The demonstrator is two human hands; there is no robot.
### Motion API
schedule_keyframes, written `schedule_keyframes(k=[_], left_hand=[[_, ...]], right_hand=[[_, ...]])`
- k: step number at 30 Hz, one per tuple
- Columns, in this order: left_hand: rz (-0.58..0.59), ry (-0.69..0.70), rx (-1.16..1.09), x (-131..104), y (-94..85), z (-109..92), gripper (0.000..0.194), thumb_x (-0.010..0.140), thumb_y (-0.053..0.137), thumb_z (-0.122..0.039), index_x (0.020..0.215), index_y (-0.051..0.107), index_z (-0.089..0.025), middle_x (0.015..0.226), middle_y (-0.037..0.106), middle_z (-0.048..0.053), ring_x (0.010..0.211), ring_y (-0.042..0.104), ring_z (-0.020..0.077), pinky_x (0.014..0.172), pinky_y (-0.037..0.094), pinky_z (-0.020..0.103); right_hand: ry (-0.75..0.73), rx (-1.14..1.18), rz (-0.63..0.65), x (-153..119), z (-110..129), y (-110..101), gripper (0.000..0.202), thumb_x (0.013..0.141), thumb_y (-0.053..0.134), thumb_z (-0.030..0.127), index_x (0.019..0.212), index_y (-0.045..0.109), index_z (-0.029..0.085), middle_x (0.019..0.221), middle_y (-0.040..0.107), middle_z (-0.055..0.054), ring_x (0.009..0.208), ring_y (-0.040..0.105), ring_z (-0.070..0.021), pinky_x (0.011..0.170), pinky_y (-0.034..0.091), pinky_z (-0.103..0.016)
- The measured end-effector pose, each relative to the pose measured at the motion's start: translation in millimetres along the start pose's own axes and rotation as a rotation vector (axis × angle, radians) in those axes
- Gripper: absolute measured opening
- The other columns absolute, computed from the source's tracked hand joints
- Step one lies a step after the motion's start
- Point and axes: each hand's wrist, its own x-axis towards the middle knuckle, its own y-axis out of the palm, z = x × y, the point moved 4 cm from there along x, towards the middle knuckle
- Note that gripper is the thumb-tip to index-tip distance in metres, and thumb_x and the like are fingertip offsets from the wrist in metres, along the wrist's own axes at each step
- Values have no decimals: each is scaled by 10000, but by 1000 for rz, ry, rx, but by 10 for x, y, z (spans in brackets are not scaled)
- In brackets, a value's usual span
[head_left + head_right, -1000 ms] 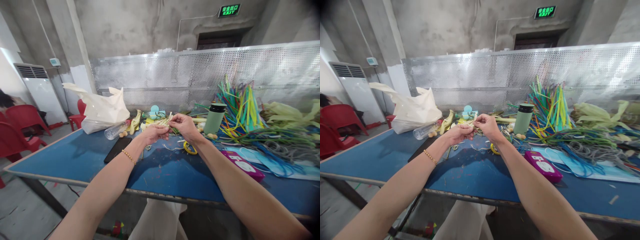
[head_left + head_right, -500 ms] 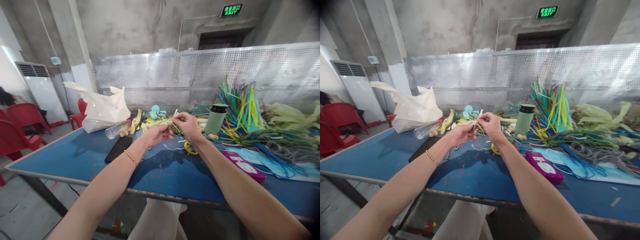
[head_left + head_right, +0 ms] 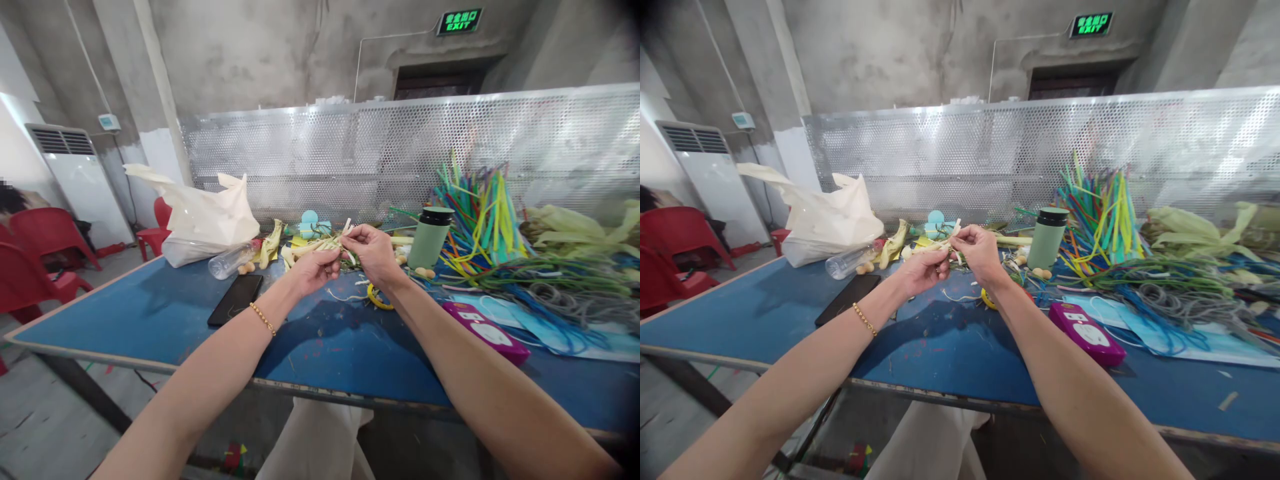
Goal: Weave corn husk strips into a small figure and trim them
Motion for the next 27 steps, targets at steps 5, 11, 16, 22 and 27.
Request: schedule_keyframes(k=[5, 11, 16, 22, 27], left_hand=[[25, -45, 283, -57, 14, -91, 300, 829, 698, -378, 894, 700, -85, 788, 698, 86, 491, 542, 90, 507, 446, 258], [-59, -47, 306, -78, -42, -220, 288, 814, 727, -358, 887, 685, -83, 768, 704, 87, 408, 458, 44, 432, 385, 220], [-67, -47, 241, -40, -68, -165, 217, 804, 734, -263, 708, 627, -101, 577, 619, 19, 416, 516, 64, 427, 351, 195], [-90, -11, 282, -7, -95, -133, 198, 753, 773, -264, 770, 682, -90, 715, 704, 65, 455, 559, 71, 465, 357, 209], [-155, 72, 337, 12, -101, -136, 211, 712, 798, -263, 732, 689, -83, 687, 699, 72, 505, 614, 113, 494, 362, 228]], right_hand=[[18, -7, 56, -4, 23, -16, 331, 591, 841, 405, 682, 602, 194, 664, 631, 0, 576, 541, -119, 528, 453, -260], [15, -28, 89, -7, 60, -14, 323, 604, 837, 412, 700, 624, 189, 711, 653, -14, 646, 586, -137, 606, 502, -281], [48, -9, 129, -29, 46, 28, 340, 598, 828, 440, 696, 604, 203, 680, 642, -7, 609, 579, -145, 545, 501, -284], [26, -99, 120, -29, 64, 15, 281, 631, 799, 396, 684, 616, 188, 669, 646, -9, 610, 572, -136, 586, 471, -277], [-10, -225, 101, -10, 68, -11, 266, 686, 748, 414, 665, 619, 182, 653, 638, -8, 617, 563, -142, 623, 461, -285]])
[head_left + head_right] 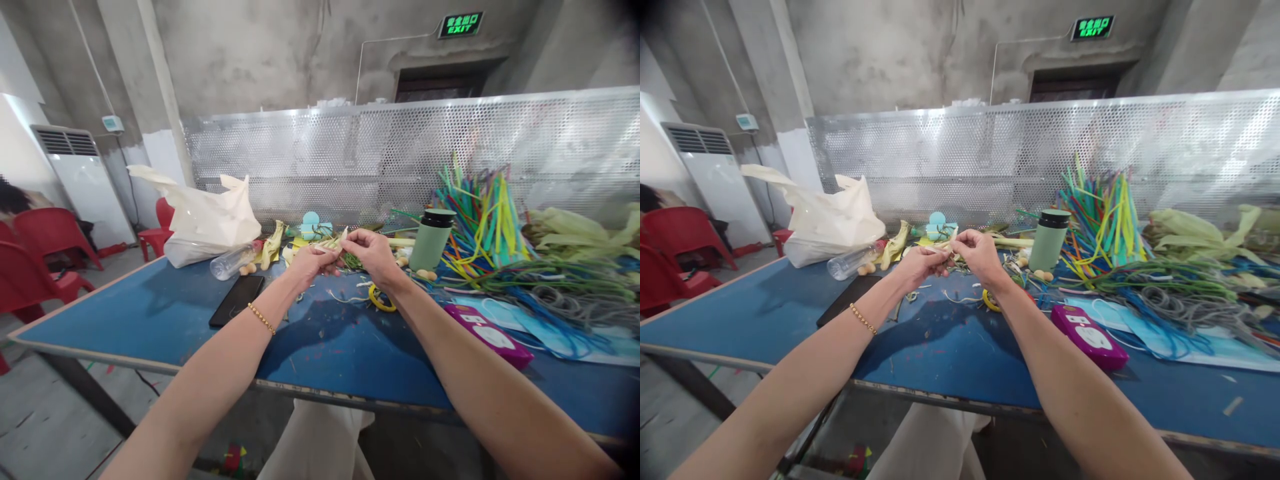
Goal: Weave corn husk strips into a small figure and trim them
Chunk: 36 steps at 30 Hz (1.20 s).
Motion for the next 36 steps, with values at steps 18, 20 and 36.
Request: schedule_keyframes(k=[18, 20, 36], left_hand=[[-79, 86, 96, -18, 9, -19, 157, 774, 722, -213, 703, 674, -81, 643, 679, 55, 491, 620, 113, 492, 388, 224], [-74, 94, 102, -28, 8, -48, 138, 787, 708, -195, 717, 677, -81, 642, 676, 50, 492, 624, 113, 492, 395, 223], [7, 117, 137, -70, -31, -247, 175, 713, 774, -235, 710, 688, -82, 620, 672, 54, 473, 620, 132, 468, 398, 234]], right_hand=[[-51, -102, 121, -10, -11, 42, 262, 750, 676, 405, 674, 662, 154, 588, 576, 6, 559, 461, -112, 529, 359, -253], [-47, -113, 105, -9, -11, 37, 245, 751, 674, 391, 683, 664, 156, 602, 596, -1, 565, 481, -118, 544, 378, -258], [-81, -161, 71, -27, 170, 40, 222, 767, 674, 372, 669, 654, 174, 625, 621, -14, 596, 540, -136, 584, 444, -272]])
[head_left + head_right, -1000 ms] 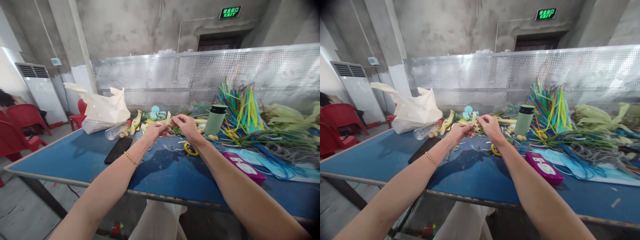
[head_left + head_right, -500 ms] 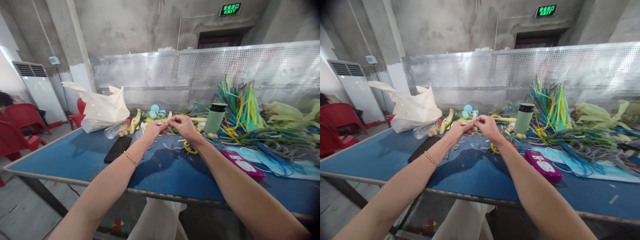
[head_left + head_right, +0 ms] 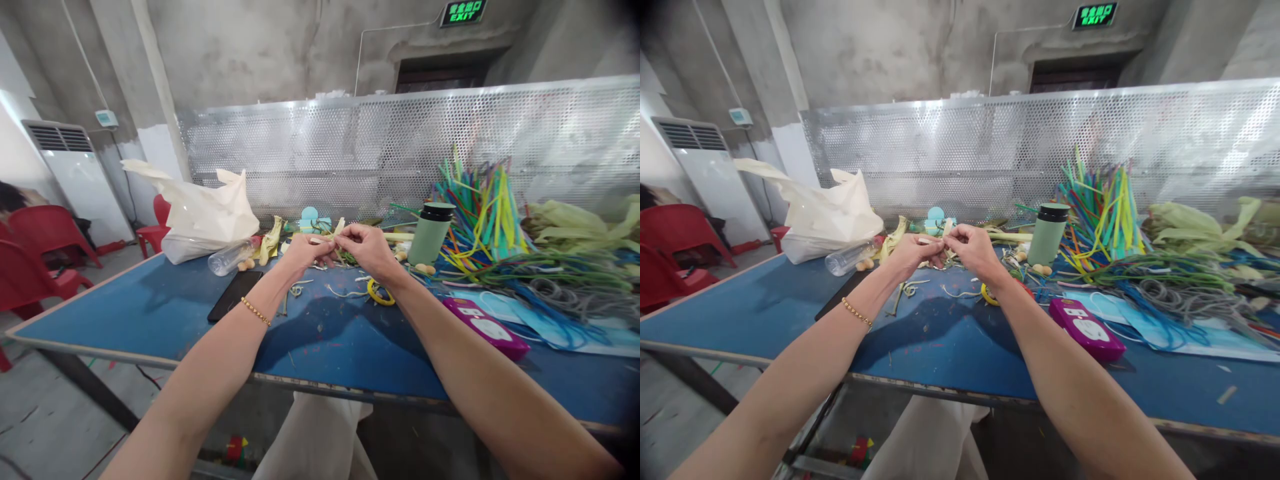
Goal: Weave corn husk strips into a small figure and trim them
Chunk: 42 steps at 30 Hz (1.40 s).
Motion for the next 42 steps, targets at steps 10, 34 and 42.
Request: schedule_keyframes(k=[10, 34, 42], left_hand=[[-306, 132, -152, 29, -516, -267, 155, 663, 785, -211, 722, 693, -100, 623, 682, 45, 396, 441, 33, 415, 339, 193], [-53, -169, -29, 39, 64, 419, 41, 751, 652, -84, 744, 619, -107, 667, 682, 36, 466, 587, 91, 461, 356, 203], [20, -110, 84, 57, 44, 329, 150, 767, 691, -155, 727, 551, -124, 587, 625, -5, 432, 586, 93, 442, 355, 195]], right_hand=[[143, 148, -332, 155, -296, -444, 306, 754, 736, 459, 682, 668, 170, 606, 626, -36, 519, 564, -130, 524, 488, -278], [211, -15, 202, -35, -442, 77, 199, 739, 683, 336, 705, 722, 144, 571, 637, -3, 514, 543, -102, 435, 369, -190], [309, 121, 272, -57, -453, 101, 174, 709, 663, 318, 701, 688, 146, 568, 600, 6, 508, 495, -94, 459, 383, -208]])
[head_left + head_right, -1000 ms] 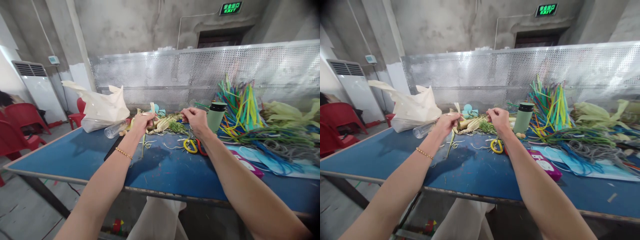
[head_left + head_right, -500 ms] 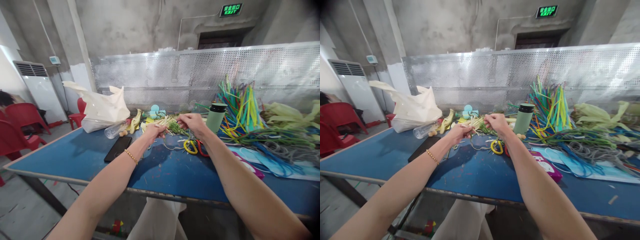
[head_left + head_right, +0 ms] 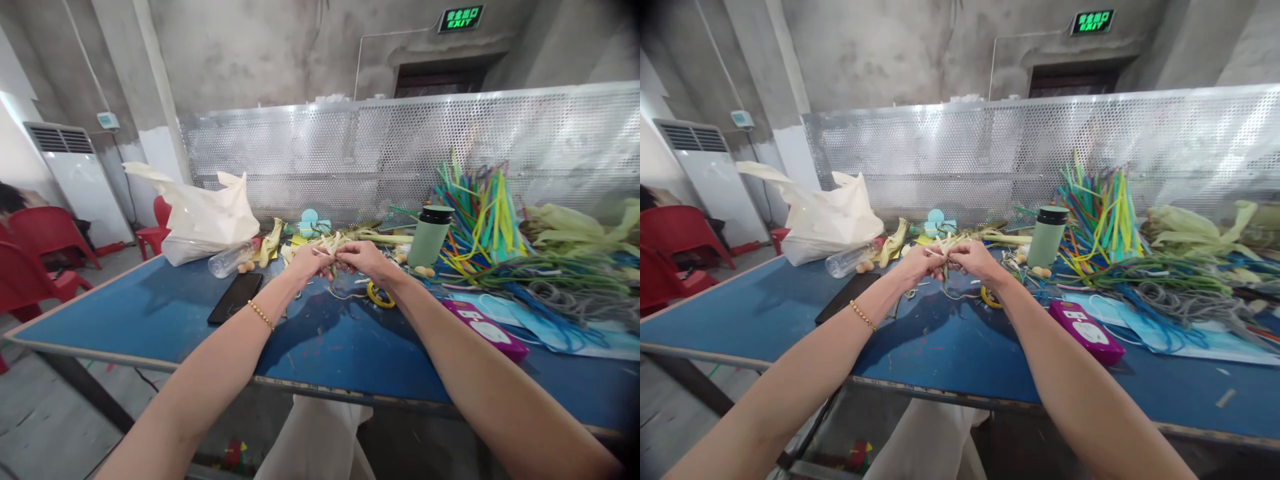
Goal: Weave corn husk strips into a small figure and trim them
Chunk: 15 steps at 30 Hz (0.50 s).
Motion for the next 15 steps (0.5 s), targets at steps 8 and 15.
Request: schedule_keyframes(k=[8, 15], left_hand=[[-26, -21, 206, -37, 1, -34, 528, 794, 695, -184, 1262, 487, -54, 572, 633, -21, 403, 569, 118, 445, 370, 209], [-391, -43, 962, -47, -699, -321, 274, 872, 548, -290, 901, 711, -73, 751, 720, 125, 624, 658, 168, 624, 472, 253]], right_hand=[[79, 83, -49, 15, -54, 15, 343, 640, 798, 429, 604, 613, 142, 501, 563, 6, 444, 449, -72, 408, 341, -198], [287, 91, 2, -16, -177, -82, 326, 620, 834, 338, 555, 581, 143, 481, 548, 6, 443, 484, -79, 359, 313, -173]])
